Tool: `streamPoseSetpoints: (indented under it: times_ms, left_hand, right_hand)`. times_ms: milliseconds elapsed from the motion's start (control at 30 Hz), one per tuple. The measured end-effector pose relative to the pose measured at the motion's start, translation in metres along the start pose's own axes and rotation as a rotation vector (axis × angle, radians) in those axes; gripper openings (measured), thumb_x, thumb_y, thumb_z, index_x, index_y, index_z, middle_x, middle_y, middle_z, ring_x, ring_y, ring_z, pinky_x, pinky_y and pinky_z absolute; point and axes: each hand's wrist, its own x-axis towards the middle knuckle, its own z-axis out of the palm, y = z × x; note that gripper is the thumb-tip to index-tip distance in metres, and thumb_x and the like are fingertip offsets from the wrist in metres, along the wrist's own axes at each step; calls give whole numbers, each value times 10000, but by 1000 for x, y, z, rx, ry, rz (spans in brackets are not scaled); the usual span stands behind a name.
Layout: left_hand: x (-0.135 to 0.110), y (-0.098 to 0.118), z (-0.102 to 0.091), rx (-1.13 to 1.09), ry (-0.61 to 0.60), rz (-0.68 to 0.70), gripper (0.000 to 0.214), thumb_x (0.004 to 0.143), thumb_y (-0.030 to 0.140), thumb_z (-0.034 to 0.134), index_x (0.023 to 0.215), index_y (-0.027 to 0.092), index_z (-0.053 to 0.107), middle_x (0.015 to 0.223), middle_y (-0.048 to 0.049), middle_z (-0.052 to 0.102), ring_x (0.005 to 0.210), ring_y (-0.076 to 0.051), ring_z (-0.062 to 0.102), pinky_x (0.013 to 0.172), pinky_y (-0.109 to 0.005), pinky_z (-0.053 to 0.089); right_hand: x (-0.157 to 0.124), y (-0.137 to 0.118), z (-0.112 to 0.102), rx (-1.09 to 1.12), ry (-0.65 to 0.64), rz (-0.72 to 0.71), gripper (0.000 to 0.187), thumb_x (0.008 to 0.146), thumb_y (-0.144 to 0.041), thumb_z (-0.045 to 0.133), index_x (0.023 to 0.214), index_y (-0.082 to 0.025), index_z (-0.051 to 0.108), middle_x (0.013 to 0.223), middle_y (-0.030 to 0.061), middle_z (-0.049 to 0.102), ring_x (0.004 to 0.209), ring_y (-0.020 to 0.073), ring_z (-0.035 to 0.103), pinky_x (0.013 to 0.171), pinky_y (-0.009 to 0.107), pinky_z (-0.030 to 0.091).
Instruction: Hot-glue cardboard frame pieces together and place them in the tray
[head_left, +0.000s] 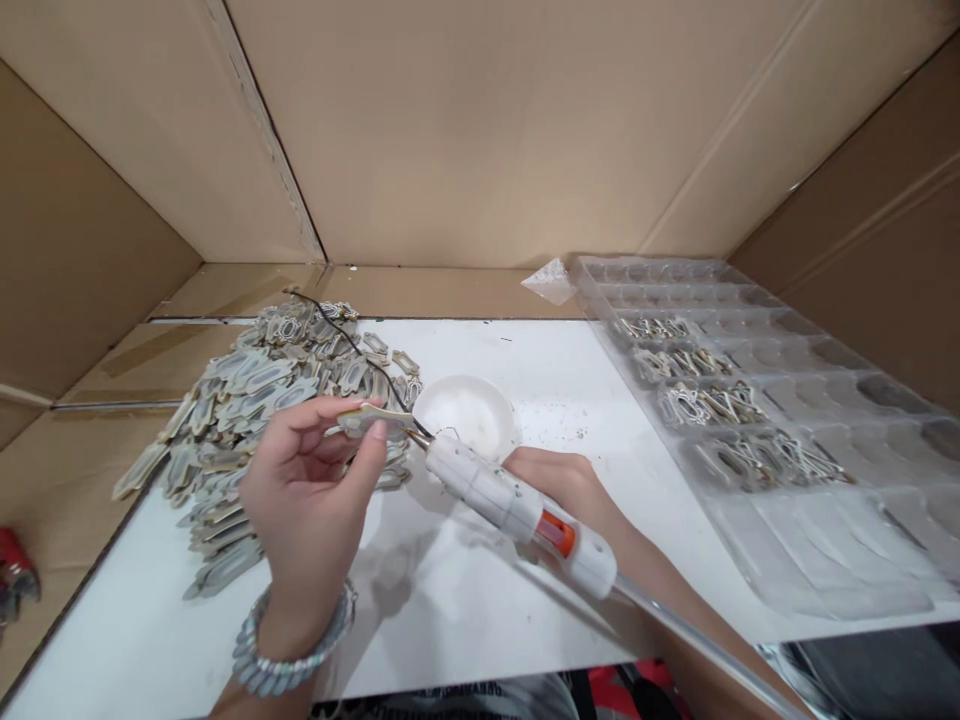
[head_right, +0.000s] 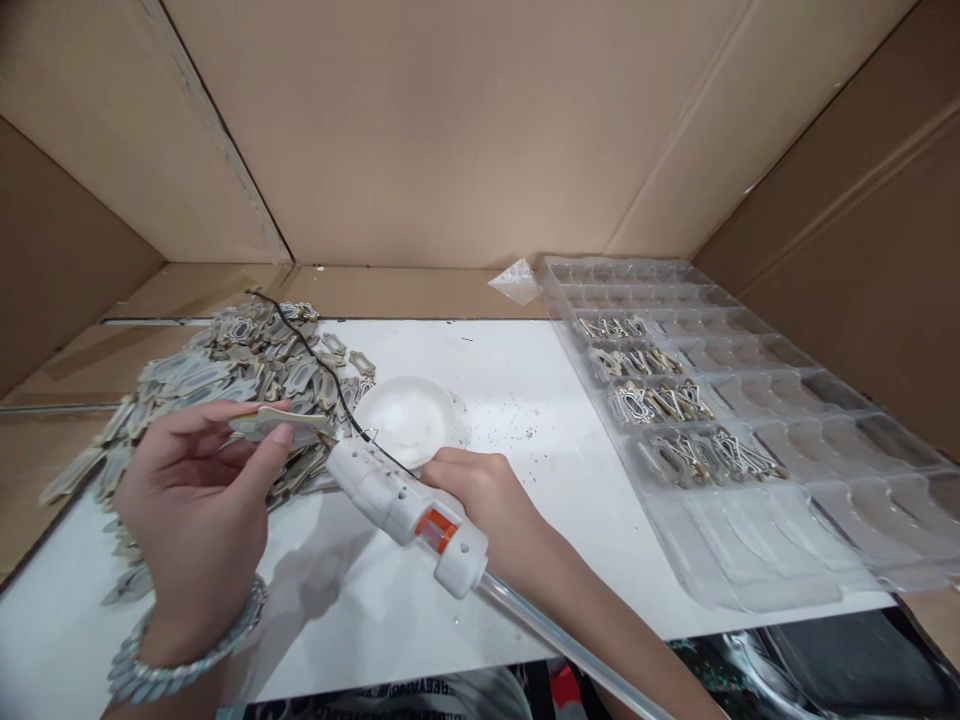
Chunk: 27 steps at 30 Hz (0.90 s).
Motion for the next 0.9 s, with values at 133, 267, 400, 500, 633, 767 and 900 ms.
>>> streamPoseSetpoints:
  times_ms: [133, 267, 400, 500, 633, 767, 900]
  left_hand:
    - [-1, 3, 2, 31, 19, 30, 189, 809, 207, 747, 970, 232, 651, 945, 1, 739, 800, -146, 733, 659, -248, 621]
    - [-4, 3, 3, 59, 28, 54, 194, 817, 218, 743, 990, 238, 657, 979, -12, 730, 854, -161, 731, 712, -279, 627]
    - [-6, 3, 3, 109, 44, 86, 210, 812, 207, 750, 1000, 244, 663, 999, -12, 723, 861, -149, 720, 688, -260, 606]
    - [-6, 2, 3, 114, 45, 108, 213, 807, 212, 755, 992, 244, 655, 986, -7, 726, 866, -159, 724, 705, -277, 618]
    - [-6, 2, 4, 124, 38, 141, 213, 812, 205, 748, 998, 240, 649, 977, -8, 731, 879, -167, 730, 736, -292, 634]
    - [-6, 2, 4, 128, 37, 151, 221, 815, 173, 740, 1005, 234, 647, 980, -7, 730, 888, -159, 732, 741, -270, 635]
    - [-4, 0, 5, 145, 68, 238, 255, 781, 122, 752, 996, 216, 654, 946, -5, 737, 876, -158, 738, 687, -238, 634]
  right_hand:
    - [-1, 0, 0, -7, -9, 4, 159, 719, -72, 543, 629, -188, 479, 637, -42, 477, 564, 89, 476, 526, 212, 342]
    - [-1, 0, -1, -21, -4, 8, 150, 710, -80, 542, 629, -190, 480, 633, -41, 476, 560, 90, 471, 522, 213, 333]
    - [-1, -1, -1, -17, 1, 17, 143, 719, -97, 523, 620, -187, 472, 632, -36, 485, 551, 86, 477, 513, 206, 328]
    - [0, -1, -1, -12, 3, 21, 126, 720, -101, 507, 628, -184, 482, 641, -31, 495, 550, 84, 486, 510, 200, 330]
    - [0, 0, -1, -26, 8, 13, 139, 704, -91, 495, 610, -186, 457, 629, -38, 463, 534, 74, 452, 503, 198, 307]
    - [0, 1, -1, -35, 0, 16, 150, 707, -96, 487, 604, -189, 430, 625, -43, 443, 531, 71, 423, 501, 198, 290]
    - [-2, 2, 0, -23, -2, 22, 133, 700, -102, 490, 616, -187, 431, 631, -40, 461, 543, 72, 447, 513, 194, 299]
